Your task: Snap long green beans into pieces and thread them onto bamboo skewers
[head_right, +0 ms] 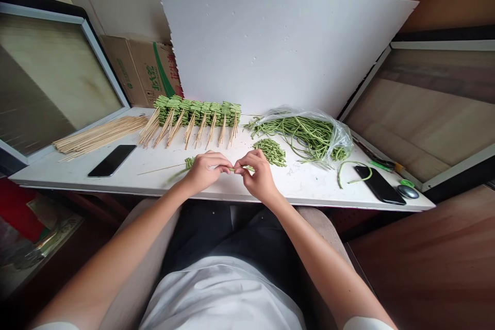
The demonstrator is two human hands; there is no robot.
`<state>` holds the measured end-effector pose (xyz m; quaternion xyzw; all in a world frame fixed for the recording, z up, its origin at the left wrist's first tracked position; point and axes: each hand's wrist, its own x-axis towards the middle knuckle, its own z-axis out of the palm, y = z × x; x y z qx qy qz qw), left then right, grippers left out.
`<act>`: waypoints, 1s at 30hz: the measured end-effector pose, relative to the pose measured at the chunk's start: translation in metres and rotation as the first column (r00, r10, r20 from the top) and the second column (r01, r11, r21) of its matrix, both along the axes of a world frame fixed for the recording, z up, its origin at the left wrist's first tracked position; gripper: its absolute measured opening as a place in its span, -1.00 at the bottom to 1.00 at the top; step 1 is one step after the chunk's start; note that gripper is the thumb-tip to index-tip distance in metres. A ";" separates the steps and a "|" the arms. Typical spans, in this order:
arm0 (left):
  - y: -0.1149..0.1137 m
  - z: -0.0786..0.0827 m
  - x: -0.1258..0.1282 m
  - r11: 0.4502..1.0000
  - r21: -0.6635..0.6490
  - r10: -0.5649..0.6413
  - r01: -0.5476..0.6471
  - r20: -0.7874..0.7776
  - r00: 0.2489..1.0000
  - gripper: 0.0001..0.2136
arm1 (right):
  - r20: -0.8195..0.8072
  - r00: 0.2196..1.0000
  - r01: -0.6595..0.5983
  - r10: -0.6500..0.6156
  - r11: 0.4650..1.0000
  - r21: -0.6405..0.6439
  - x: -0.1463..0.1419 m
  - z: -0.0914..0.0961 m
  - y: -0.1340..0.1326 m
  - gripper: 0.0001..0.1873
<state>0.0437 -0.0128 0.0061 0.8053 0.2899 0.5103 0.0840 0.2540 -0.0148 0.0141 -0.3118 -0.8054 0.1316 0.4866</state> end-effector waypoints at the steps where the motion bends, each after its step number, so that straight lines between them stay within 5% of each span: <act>1: 0.001 0.000 -0.001 1.000 -0.006 -0.013 0.013 0.003 1.000 -0.79 | -0.008 1.000 -0.016 0.015 0.999 -0.041 0.001 0.000 0.001 -0.85; 7: 0.004 0.001 -0.003 0.991 -0.083 -0.099 0.103 0.049 0.994 -0.78 | -0.039 0.997 -0.073 0.069 0.990 -0.119 0.001 -0.004 0.005 -0.91; 14: 0.005 0.004 -0.007 0.998 -0.031 -0.062 0.061 -0.022 0.998 -0.79 | -0.037 0.991 0.136 -0.131 0.957 0.254 -0.006 -0.007 -0.004 -0.78; 22: -0.007 0.017 -0.011 1.000 0.004 0.025 -0.025 -0.119 0.993 -0.79 | 0.022 0.987 0.129 -0.160 0.865 0.486 -0.001 -0.004 -0.002 -0.76; 26: -0.012 0.022 -0.010 0.999 0.012 0.048 -0.047 -0.197 0.979 -0.77 | 0.044 0.984 0.127 -0.172 0.856 0.501 0.003 -0.002 -0.001 -0.78; 30: -0.010 0.022 -0.012 0.999 -0.007 0.032 -0.034 -0.239 0.971 -0.73 | 0.067 0.993 0.068 -0.101 0.920 0.386 0.002 0.000 -0.002 -0.91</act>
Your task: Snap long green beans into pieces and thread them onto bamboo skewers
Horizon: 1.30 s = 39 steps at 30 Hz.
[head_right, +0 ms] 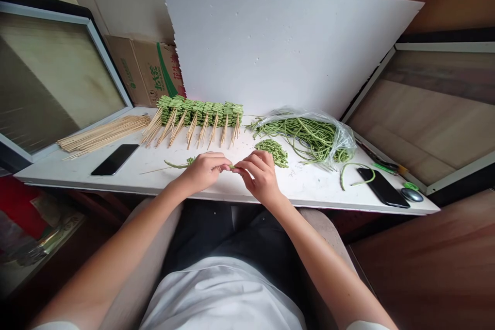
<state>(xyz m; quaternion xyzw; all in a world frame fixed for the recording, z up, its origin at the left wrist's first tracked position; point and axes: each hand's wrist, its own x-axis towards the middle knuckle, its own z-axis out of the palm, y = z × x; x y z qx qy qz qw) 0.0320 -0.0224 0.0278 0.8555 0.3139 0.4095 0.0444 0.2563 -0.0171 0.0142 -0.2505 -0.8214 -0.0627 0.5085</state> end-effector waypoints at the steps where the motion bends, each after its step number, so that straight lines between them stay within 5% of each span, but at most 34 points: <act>1: 0.001 0.000 0.000 1.000 -0.013 -0.013 0.013 0.015 1.000 -0.73 | -0.019 0.999 -0.030 0.029 0.998 -0.048 -0.001 0.001 -0.001 -0.93; 7: 0.001 0.003 0.001 0.983 -0.139 -0.096 0.117 0.154 0.983 -0.75 | -0.217 0.971 -0.172 0.101 0.924 -0.342 -0.008 -0.001 -0.004 -0.83; 16: 0.001 0.002 0.003 0.955 -0.222 -0.138 0.196 0.252 0.958 -0.73 | -0.431 0.888 -0.410 0.159 0.700 -0.584 -0.014 -0.011 0.002 -0.64; 18: 0.001 0.003 0.002 0.962 -0.220 -0.114 0.164 0.223 0.968 -0.76 | -0.408 0.901 -0.375 0.143 0.730 -0.571 -0.012 -0.011 0.003 -0.66; 22: 0.001 0.006 -0.003 0.979 -0.193 -0.040 0.070 0.156 0.987 -0.85 | -0.291 0.956 -0.166 0.033 0.879 -0.447 -0.004 -0.004 0.004 -0.79; 26: 0.003 0.004 -0.005 0.994 -0.108 0.021 -0.006 0.138 0.990 -0.85 | -0.162 0.986 -0.081 0.032 0.949 -0.305 0.000 0.006 0.001 -0.84; 39: 0.003 -0.008 0.001 0.987 0.146 0.059 -0.065 0.045 0.997 -0.90 | -0.060 0.998 -0.037 0.016 0.926 -0.375 -0.004 0.012 -0.006 -0.87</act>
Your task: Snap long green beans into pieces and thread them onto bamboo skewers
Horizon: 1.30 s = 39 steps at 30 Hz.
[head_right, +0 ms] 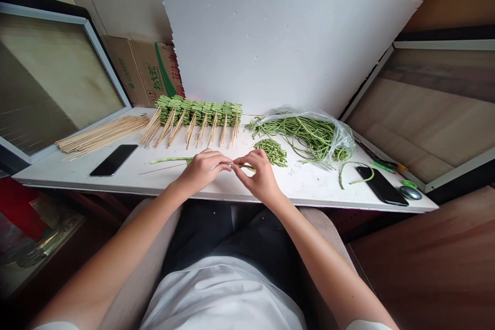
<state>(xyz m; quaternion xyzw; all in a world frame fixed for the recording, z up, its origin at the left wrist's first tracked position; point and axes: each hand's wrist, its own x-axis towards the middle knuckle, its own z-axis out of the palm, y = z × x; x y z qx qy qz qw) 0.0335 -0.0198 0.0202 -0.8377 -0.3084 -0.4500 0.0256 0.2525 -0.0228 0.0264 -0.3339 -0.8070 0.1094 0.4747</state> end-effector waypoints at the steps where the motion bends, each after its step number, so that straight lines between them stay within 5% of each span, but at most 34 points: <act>1: 0.001 -0.001 0.000 1.000 -0.005 -0.001 0.001 -0.004 1.000 -0.90 | 0.023 1.000 -0.002 0.002 1.000 0.002 0.000 0.000 0.001 -0.87; 8: 0.008 -0.005 -0.002 0.991 -0.125 -0.031 0.042 0.084 0.996 -0.88 | 0.003 0.996 -0.084 0.085 0.988 -0.131 -0.002 -0.007 0.000 -0.85; 15: 0.007 -0.002 -0.003 0.939 -0.300 -0.083 0.166 0.270 0.959 -0.86 | -0.122 0.981 -0.181 0.149 0.932 -0.313 -0.006 -0.013 0.000 -0.74; 22: 0.006 -0.001 -0.001 0.910 -0.340 -0.103 0.239 0.372 0.923 -0.88 | -0.292 0.941 -0.291 0.173 0.852 -0.436 -0.008 -0.020 0.005 -0.67; 32: 0.001 0.001 0.007 0.946 -0.222 -0.129 0.237 0.415 0.901 -0.87 | -0.518 0.843 -0.473 0.148 0.663 -0.580 -0.013 -0.025 0.006 -0.62; 39: 0.000 0.001 0.009 0.966 -0.132 -0.150 0.221 0.410 0.900 -0.84 | -0.700 0.707 -0.681 0.101 0.364 -0.635 -0.017 -0.026 0.003 -0.66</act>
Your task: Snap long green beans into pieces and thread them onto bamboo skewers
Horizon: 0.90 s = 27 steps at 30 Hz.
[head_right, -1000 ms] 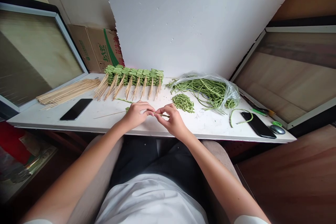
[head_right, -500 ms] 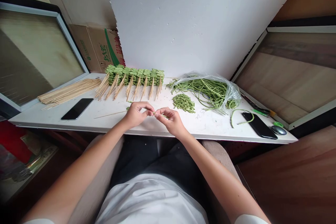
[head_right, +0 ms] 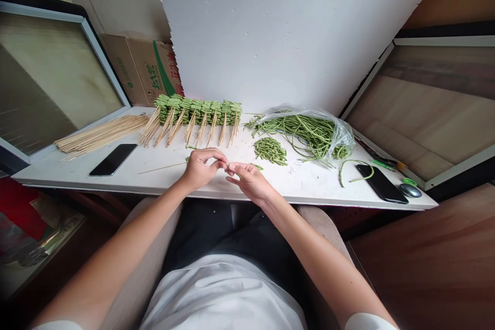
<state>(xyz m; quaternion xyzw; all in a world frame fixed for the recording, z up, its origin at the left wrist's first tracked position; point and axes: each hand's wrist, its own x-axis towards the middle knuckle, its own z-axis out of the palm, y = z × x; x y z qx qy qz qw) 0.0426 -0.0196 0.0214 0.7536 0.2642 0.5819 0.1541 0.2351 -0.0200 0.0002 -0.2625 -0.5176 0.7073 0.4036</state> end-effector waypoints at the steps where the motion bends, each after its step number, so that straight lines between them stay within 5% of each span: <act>1: 0.001 0.000 -0.001 0.999 0.035 0.016 -0.016 -0.013 1.000 -0.84 | -0.004 1.000 -0.014 0.014 1.000 -0.019 0.000 0.001 0.000 -0.65; 3: 0.002 0.000 -0.003 0.988 0.143 0.067 -0.056 -0.072 0.995 -0.83 | 0.032 0.999 0.011 -0.011 1.000 0.022 0.002 0.003 0.001 -0.64; 7: 0.003 -0.002 -0.008 0.919 0.381 0.222 -0.101 -0.290 0.931 -0.75 | 0.205 0.959 0.116 -0.193 0.935 0.336 0.010 0.013 0.002 -0.64; 10: 0.002 -0.002 -0.009 0.894 0.430 0.299 -0.128 -0.358 0.885 -0.70 | 0.222 0.947 0.120 -0.233 0.895 0.430 0.011 0.018 0.000 -0.64; 18: 0.007 -0.006 -0.006 0.992 0.108 0.098 -0.071 -0.272 0.957 -0.73 | 0.152 0.959 0.177 -0.240 0.923 0.342 -0.001 -0.002 0.000 -0.61; 22: 0.006 0.002 -0.010 0.998 -0.063 -0.022 0.008 -0.218 0.976 -0.75 | 0.148 0.955 0.187 -0.257 0.909 0.373 -0.002 -0.002 -0.001 -0.63; 25: 0.005 0.006 -0.012 0.993 -0.107 -0.063 0.042 -0.207 0.976 -0.77 | 0.197 0.937 0.159 -0.287 0.857 0.490 0.002 0.005 0.000 -0.66; 27: 0.006 0.004 -0.013 0.995 -0.091 -0.048 0.027 -0.237 0.970 -0.76 | 0.255 0.895 0.134 -0.367 0.764 0.631 0.006 0.009 0.002 -0.70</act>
